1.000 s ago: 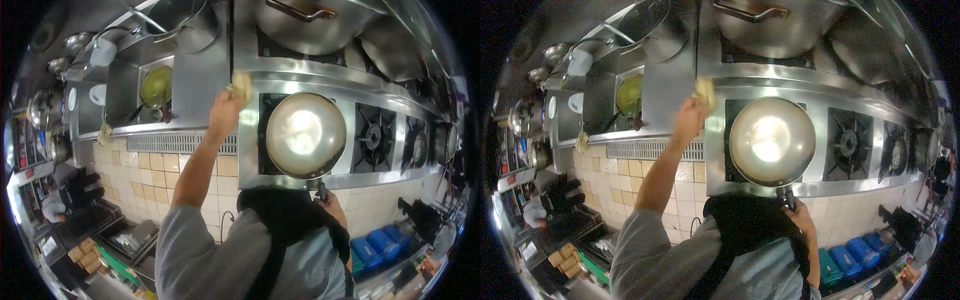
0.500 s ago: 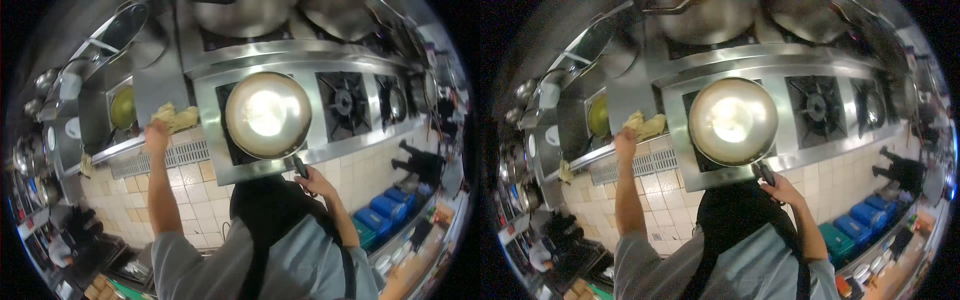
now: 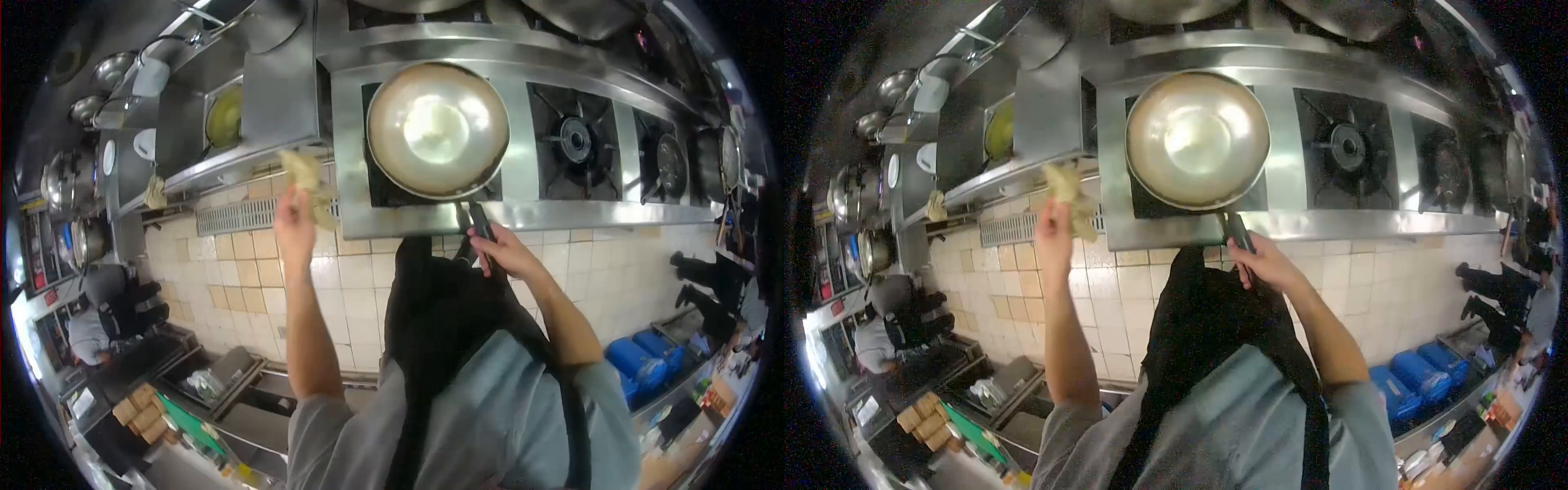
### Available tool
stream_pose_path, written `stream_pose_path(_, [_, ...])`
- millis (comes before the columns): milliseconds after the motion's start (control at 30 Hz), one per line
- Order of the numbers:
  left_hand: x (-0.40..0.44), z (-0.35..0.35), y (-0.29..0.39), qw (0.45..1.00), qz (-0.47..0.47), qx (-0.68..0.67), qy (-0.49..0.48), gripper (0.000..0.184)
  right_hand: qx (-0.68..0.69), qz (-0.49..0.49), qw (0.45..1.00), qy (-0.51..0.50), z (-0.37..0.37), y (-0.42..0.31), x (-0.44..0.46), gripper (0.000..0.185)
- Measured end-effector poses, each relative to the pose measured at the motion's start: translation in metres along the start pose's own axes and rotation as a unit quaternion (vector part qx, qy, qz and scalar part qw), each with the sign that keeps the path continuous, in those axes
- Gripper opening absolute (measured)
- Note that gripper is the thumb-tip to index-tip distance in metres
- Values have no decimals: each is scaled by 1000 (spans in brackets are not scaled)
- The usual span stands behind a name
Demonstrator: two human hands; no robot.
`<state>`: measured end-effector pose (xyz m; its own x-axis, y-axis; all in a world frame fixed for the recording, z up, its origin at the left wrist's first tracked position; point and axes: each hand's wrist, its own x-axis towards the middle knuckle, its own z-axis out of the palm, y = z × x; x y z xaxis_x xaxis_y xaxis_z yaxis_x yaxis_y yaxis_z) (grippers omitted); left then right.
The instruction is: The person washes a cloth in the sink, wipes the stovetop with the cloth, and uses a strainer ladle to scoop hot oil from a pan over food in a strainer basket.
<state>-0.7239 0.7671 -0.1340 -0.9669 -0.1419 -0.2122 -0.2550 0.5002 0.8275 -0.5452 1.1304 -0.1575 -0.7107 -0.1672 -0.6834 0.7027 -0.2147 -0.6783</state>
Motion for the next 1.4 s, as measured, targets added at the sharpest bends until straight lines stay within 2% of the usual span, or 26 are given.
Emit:
stream_pose_path(67, [-3,38,-42,980,160,108,-41,38,9,11,1000,-12,-2,5,0,31])
stream_pose_path(100, [-11,57,-60,980,159,107,-43,38,9,12,1000,-10,-3,6,-2,31])
stream_pose_path(167, [-26,93,-77,943,241,229,31,36,-36,-6,999,-4,-2,6,-9,34])
stream_pose_path(267, [-55,101,-69,959,231,167,0,37,-25,1,1000,15,-2,15,-20,36])
stream_pose_path(433, [-96,109,-86,952,264,152,-39,36,19,20,1000,5,15,13,-18,36])
stream_pose_path(500, [-102,102,-89,953,268,127,-66,34,25,67,997,-15,32,8,-14,33])
stream_pose_path(567, [-113,81,-99,984,133,-2,-115,36,29,62,997,-24,49,3,-9,32])
stream_pose_path(633, [-126,54,-113,992,76,-40,-95,35,27,100,991,-80,67,5,2,35])
stream_pose_path(700, [-137,33,-163,987,84,-125,-61,36,30,91,990,-102,85,10,13,35])
stream_pose_path(767, [-148,1,-186,994,37,-72,-70,37,27,81,988,-132,100,12,23,35])
stream_pose_path(900, [-177,-42,-216,992,-20,-114,-51,40,57,50,989,-129,127,20,36,34])
stream_pose_path(967, [-198,-59,-228,978,-114,-154,-76,41,107,54,990,-74,136,24,39,28])
stream_pose_path(1033, [-215,-69,-213,960,-185,-204,-55,41,125,40,987,-97,132,39,49,28])
stream_pose_path(1100, [-228,-62,-255,966,-143,-216,-20,44,125,24,988,-85,143,27,42,27])
stream_pose_path(1200, [-226,-82,-208,949,-199,-233,-74,44,115,7,986,-123,145,27,46,27])
stream_pose_path(1300, [-226,-68,-212,952,-147,-264,-59,36,90,20,990,-110,130,35,42,29])
stream_pose_path(1400, [-220,-61,-198,947,-155,-270,-81,37,39,35,988,-145,122,52,37,36])
